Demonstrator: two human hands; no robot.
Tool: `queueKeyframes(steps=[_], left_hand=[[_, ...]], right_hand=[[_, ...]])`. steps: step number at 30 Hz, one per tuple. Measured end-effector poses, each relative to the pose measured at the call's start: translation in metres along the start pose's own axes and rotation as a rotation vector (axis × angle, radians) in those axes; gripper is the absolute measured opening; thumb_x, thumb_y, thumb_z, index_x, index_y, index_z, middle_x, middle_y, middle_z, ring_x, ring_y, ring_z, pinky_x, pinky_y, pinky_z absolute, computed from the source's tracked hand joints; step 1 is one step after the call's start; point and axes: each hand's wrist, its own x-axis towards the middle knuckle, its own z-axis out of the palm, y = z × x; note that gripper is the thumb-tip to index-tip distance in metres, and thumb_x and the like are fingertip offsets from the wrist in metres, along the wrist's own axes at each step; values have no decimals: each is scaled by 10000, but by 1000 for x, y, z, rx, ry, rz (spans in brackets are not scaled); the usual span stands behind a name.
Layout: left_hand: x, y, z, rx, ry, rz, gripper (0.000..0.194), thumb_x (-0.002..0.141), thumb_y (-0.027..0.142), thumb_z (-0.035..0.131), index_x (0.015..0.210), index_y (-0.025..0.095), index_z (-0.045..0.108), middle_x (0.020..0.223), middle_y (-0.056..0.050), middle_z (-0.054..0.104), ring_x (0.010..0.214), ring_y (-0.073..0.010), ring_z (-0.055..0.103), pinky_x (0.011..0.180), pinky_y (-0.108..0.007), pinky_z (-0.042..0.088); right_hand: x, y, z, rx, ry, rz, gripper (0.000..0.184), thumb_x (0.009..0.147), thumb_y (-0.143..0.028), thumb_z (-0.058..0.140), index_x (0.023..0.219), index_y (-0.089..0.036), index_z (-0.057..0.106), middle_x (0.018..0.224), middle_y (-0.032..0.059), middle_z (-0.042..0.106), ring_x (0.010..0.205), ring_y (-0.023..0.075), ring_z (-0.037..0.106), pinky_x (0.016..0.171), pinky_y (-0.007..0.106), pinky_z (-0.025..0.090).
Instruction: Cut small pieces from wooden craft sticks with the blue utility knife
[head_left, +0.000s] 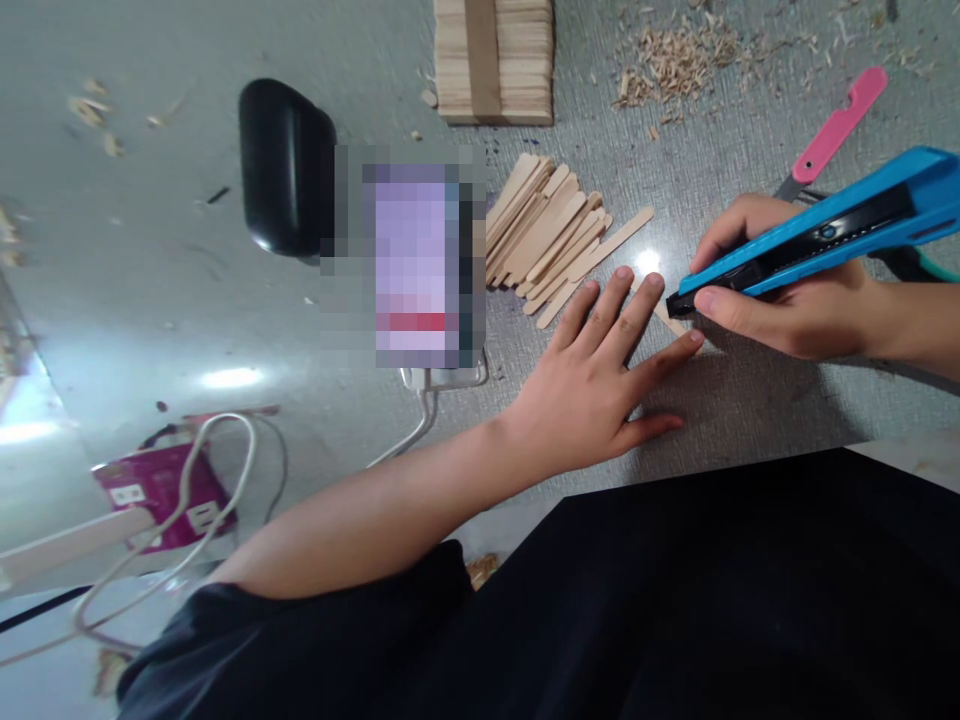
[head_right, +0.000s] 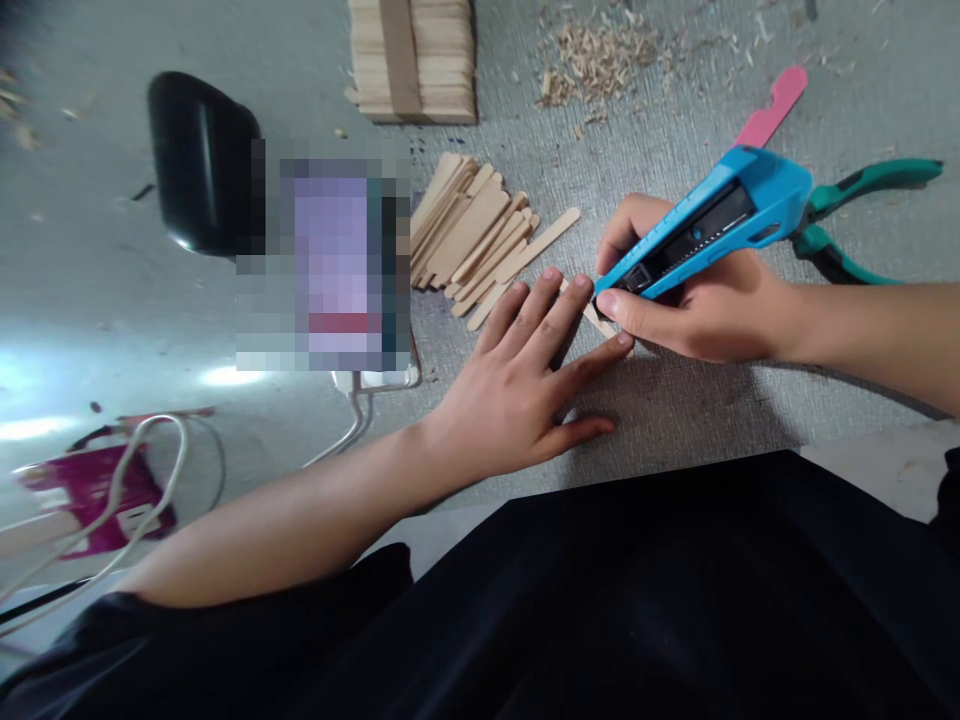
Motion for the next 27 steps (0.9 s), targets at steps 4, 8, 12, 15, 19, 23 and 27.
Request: queueKeyframes(steps=[4,8,12,15,19,23,27], left_hand=[[0,0,0,15,-21,-4,875,1005,744,672,1738,341,417,1876,-181,186,1730,-484,207,1373,-678,220],[0,0,-1,15,-33,-6,879,1006,751,665,1741,342,410,1877,-183,178,1730,-489,199,1373,-685,215],[0,-1,-1,17,-25,11,863,1021,744,645,1740,327,412,1875,-198,172,1723,-498,216,1369,-681,225],[-1,-1,-1,21,-27,6,871,1016,745,653,1742,334,404,1877,-196,162,1724,-498,213,1368,-687,221],[-1,-1,0,23,-22,13,874,1014,742,658,1739,319,413,1872,-215,164,1717,-514,220,1364,-691,223],[-1,-1,-1,14,-25,3,873,1020,740,652,1748,336,391,1875,-201,168,1727,-493,207,1369,-688,213],[-1,0,-2,-2,-18,3,862,1022,730,656,1747,342,400,1877,-187,172,1721,-496,227,1370,-685,218]], right_hand=[[0,0,0,-1,11,-11,112,928,-305,749,1024,-262,713,927,36,755,750,207,705,714,391,659],[1,1,-1,16,-4,-21,129,919,-320,771,1010,-261,702,932,39,761,746,201,695,727,392,659],[1,3,-1,2,1,-26,137,926,-329,766,1034,-267,710,910,30,762,753,189,703,697,359,653],[1,3,-1,-10,4,-27,151,917,-355,774,1030,-274,714,872,20,750,766,203,715,681,367,656],[1,1,-1,-10,12,-21,144,906,-355,765,1010,-279,700,854,19,750,751,207,710,680,379,662],[1,0,-1,-18,13,-29,132,905,-337,753,1014,-282,704,871,14,751,789,222,737,711,397,674],[1,-1,-1,-3,14,-13,113,902,-313,754,994,-281,698,872,10,745,785,216,738,706,387,673]])
